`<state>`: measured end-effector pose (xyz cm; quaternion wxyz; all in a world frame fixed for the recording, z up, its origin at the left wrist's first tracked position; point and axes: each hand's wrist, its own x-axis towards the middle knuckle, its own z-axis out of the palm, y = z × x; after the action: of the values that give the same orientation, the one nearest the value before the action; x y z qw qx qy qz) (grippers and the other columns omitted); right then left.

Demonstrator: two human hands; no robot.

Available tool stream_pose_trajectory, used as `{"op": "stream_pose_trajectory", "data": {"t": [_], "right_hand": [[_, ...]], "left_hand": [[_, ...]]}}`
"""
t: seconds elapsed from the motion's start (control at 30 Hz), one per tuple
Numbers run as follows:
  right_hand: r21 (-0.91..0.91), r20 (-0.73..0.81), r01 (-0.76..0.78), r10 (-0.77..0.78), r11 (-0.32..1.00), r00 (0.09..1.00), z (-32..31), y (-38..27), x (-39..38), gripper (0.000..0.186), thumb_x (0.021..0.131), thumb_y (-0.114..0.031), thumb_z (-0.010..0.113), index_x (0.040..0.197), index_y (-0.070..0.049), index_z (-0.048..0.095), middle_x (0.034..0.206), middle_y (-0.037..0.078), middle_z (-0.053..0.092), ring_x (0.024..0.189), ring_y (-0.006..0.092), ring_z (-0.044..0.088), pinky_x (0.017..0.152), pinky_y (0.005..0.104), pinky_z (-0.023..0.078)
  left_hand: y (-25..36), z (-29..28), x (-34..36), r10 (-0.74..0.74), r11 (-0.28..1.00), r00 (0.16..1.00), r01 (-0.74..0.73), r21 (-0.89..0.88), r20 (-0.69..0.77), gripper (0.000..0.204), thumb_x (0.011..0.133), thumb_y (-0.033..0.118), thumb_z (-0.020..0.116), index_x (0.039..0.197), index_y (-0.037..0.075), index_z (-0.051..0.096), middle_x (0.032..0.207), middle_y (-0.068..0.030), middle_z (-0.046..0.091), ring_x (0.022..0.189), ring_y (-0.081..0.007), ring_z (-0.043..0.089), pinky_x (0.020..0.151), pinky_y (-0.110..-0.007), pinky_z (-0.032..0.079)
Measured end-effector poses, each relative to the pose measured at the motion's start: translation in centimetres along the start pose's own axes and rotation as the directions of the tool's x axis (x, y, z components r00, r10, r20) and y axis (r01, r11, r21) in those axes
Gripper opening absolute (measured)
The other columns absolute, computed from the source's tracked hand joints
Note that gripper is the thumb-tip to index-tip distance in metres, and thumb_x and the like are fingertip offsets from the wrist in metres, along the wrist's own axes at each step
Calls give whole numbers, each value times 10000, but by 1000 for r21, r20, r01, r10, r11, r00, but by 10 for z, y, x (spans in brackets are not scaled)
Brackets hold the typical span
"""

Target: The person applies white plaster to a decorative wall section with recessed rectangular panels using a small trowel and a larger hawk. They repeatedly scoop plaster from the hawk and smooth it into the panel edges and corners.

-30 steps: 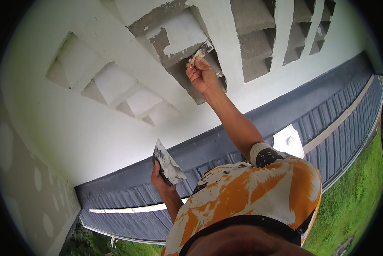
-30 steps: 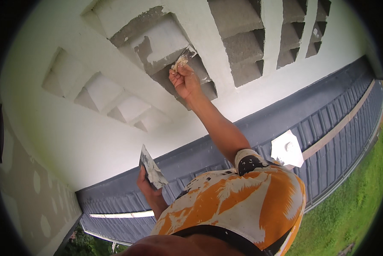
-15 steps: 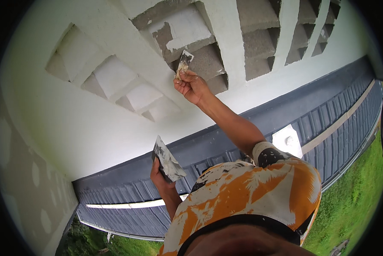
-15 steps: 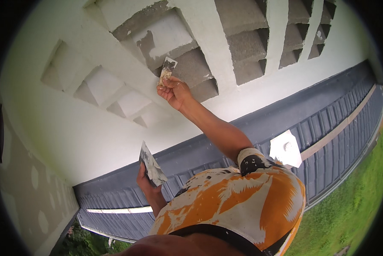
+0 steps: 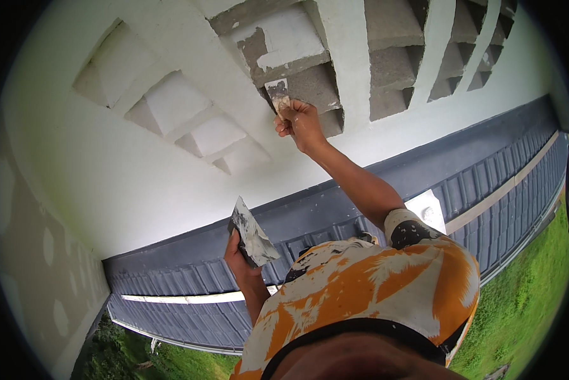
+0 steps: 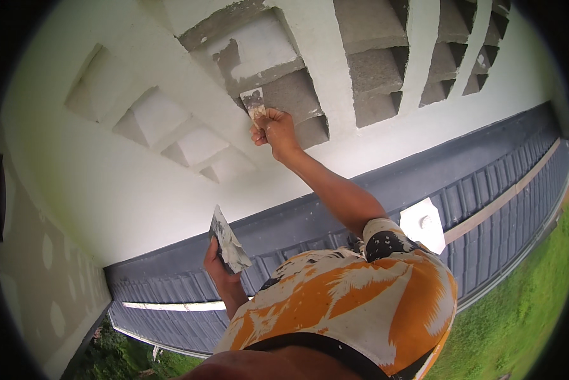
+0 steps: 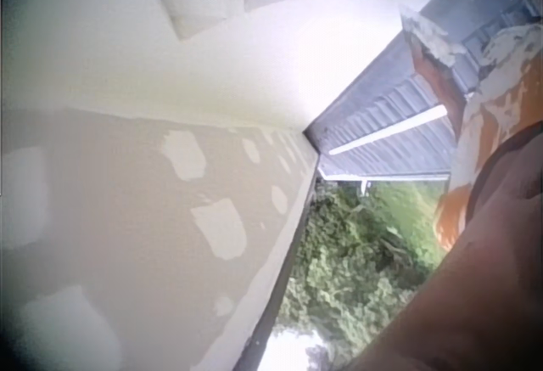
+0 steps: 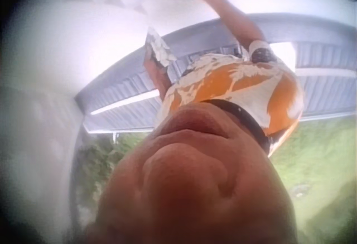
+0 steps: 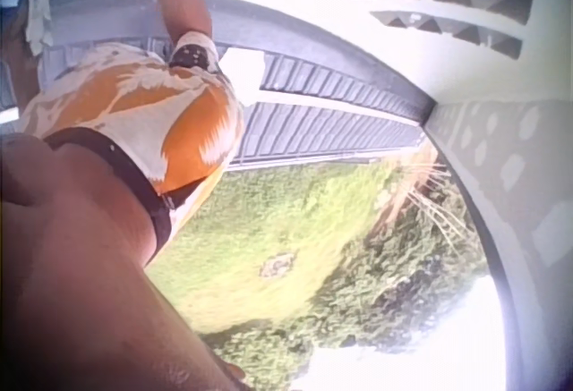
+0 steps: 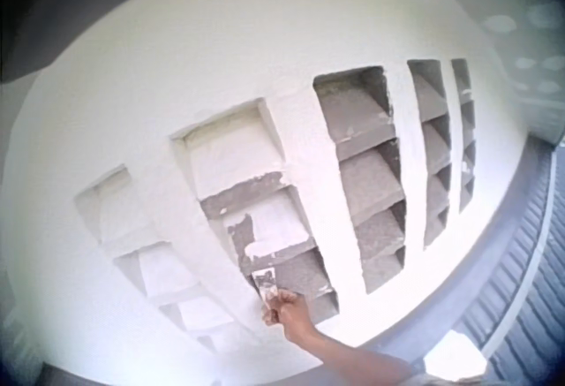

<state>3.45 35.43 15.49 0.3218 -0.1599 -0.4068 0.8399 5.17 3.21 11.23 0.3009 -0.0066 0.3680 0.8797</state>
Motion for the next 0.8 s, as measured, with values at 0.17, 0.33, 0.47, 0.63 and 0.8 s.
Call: {"op": "stream_pose_trajectory", "data": {"t": [0.17,0.33,0.47,0.63,0.8], "right_hand": [[-123,-39,220,-226,968,973,-10,-5,-11,229,977,-182,560,794,-50,595,684,45,628,543,106,568,500,246,465],[-192,-20,139,-146,972,989,-23,-12,-15,224,969,-170,577,781,-56,615,701,29,634,570,87,565,537,234,451],[-648,38,391,-485,654,874,-61,-8,7,169,952,-147,601,833,-37,650,717,44,641,573,95,556,540,273,438],[-895,165,363,-566,258,808,-60,-53,25,123,918,-181,643,944,-70,689,772,96,653,635,157,586,613,307,457],[-929,91,257,-510,265,856,-46,-79,15,158,910,-231,650,995,-116,717,837,118,690,734,242,644,681,340,479]], "left_hand": [[1,9,-3,16,1000,999,-16,0,-34,328,943,182,546,1210,-5,578,1076,-122,683,902,-244,688,763,-367,572],[0,-3,-1,19,1000,999,-19,11,-45,341,939,183,552,1224,-3,572,1076,-118,684,897,-246,689,765,-373,573],[-1,4,-2,20,1000,999,-20,1,-36,352,938,184,553,1238,1,564,1071,-117,683,902,-246,688,762,-378,574],[-4,-1,-3,10,1000,1000,-10,6,-21,353,939,180,547,1245,3,553,1086,-118,675,920,-247,684,769,-380,573],[-3,9,-7,37,999,994,-37,3,-103,340,953,172,522,1239,-7,558,1080,-128,675,909,-250,685,762,-377,576]]}}
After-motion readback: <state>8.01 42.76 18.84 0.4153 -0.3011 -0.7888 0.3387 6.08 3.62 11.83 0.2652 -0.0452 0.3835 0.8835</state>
